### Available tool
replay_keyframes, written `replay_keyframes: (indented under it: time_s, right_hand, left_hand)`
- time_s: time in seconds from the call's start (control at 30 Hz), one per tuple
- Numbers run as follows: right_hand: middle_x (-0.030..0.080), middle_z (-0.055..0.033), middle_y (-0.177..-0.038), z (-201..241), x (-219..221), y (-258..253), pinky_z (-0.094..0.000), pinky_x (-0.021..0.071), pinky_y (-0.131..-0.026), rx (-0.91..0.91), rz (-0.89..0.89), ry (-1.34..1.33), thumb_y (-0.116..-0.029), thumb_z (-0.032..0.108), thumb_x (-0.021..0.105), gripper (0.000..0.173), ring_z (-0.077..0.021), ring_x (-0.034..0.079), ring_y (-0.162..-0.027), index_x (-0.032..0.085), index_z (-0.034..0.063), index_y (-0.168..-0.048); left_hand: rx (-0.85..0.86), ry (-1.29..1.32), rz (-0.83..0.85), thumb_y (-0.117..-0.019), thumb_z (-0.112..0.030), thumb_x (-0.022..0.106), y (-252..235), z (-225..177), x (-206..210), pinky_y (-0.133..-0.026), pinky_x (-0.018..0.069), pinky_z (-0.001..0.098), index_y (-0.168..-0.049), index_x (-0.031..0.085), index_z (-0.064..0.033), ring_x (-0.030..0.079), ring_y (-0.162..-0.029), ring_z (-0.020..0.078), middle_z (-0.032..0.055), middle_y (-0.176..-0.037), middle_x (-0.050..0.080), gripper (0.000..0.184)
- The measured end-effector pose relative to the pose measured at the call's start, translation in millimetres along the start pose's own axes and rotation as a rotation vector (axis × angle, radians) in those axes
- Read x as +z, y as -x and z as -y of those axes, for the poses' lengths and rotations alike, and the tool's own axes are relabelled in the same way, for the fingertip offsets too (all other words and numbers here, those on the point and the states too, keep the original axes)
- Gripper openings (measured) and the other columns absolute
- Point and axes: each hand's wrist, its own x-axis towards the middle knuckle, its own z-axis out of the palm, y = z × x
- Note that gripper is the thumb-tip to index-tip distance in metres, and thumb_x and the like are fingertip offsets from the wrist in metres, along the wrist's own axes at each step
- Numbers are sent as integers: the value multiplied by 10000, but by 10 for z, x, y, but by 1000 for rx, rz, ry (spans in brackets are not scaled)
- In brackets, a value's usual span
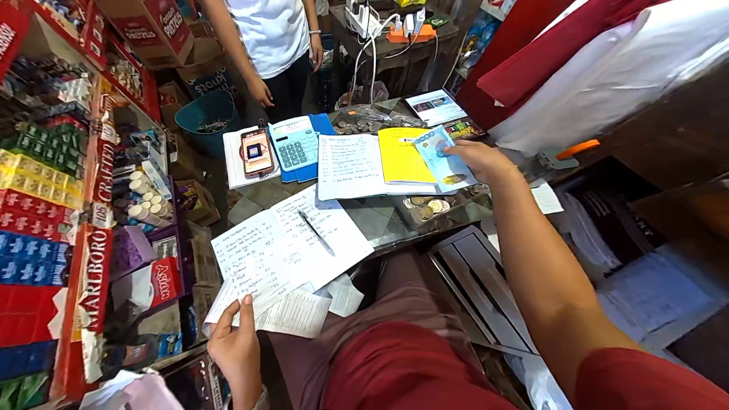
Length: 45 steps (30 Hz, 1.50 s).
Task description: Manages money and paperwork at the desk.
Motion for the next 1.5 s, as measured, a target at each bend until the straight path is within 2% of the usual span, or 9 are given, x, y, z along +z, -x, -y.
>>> replay_keyframes:
  time_s: [0.23,0.37,0.67,0.9,1.03,1.17,1.33,1.4,1.5]
  right_hand:
    - [650,-155,-1134,-5,103,-94,-371,545,-848,-13,-89,-171,-993,108,647,330,-177,636,-934,594,-18,-1293]
    - [668,-142,-1029,224,-89,223,-379,544,-796,-178,-154,44,-974,106,688,239,-157,622,-832,665,-12,-1180]
    - [647,-382,-1093,853,-834,1001,-767,400,-881,-483,-255,805,-993,44,659,182,-582,596,-1044,707,-94,-1102]
    - [678,-309,-1040,500,18,1064,-718,488,-839,-603,28,943,-946,-24,657,92,-525,647,-994,725,-67,-989]
    - [682,-244,-1130,286,428,1037,-613,520,-872,-605,95,579,-1026,75,609,158,-392,670,-995,713,-38,-1061]
    - [668,-75,-1023,226,870,865,-330,552,-799,-509,139,31,-1051,128,562,196,-105,646,-861,640,29,-1201]
    - [665,-207,-1183,106,1420,639,-484,547,-865,-491,196,153,-989,-16,609,635,-295,673,-966,381,131,-1563]
    - [637,-275,-1293,32,1529,557,-627,486,-966,-546,189,329,-1005,-19,565,473,-437,641,-1123,542,69,-1470]
    - [630,-294,-1299,-55,1608,476,-638,446,-1019,-535,145,472,-1016,8,566,298,-470,602,-1197,679,21,-1291]
  left_hand:
    - [-8,-11,-3,-926,-101,657,46,-16,-19,-723,499,81,-881,721,32,621,-781,-112,-26,-818,699,155]
    - [4,-15,-4,-929,-105,658,43,29,-33,-742,499,87,-878,724,27,624,-789,-103,-26,-817,698,155]
    - [0,-37,20,-929,-128,657,29,34,-9,-764,489,103,-892,710,61,608,-808,-92,5,-832,684,200]
    - [-21,-9,-2,-925,-107,658,47,12,14,-732,495,90,-886,715,39,616,-781,-100,-26,-820,690,161]
    - [-43,-13,-28,-929,-93,670,57,-26,70,-729,514,99,-904,717,42,627,-773,-96,-12,-830,704,145]
    - [-195,7,-94,-944,-100,683,10,-20,196,-805,535,184,-907,723,52,652,-826,-15,46,-851,709,161]
    - [-292,-52,-95,-972,-110,662,-81,37,378,-855,541,312,-942,750,43,680,-879,129,137,-903,726,179]
    - [-292,-119,-93,-964,-129,676,-94,40,424,-891,532,388,-952,769,28,694,-927,209,170,-933,737,183]
    - [-322,-176,-58,-972,-179,679,-96,-8,458,-896,522,424,-964,780,-7,678,-971,249,177,-982,720,200]
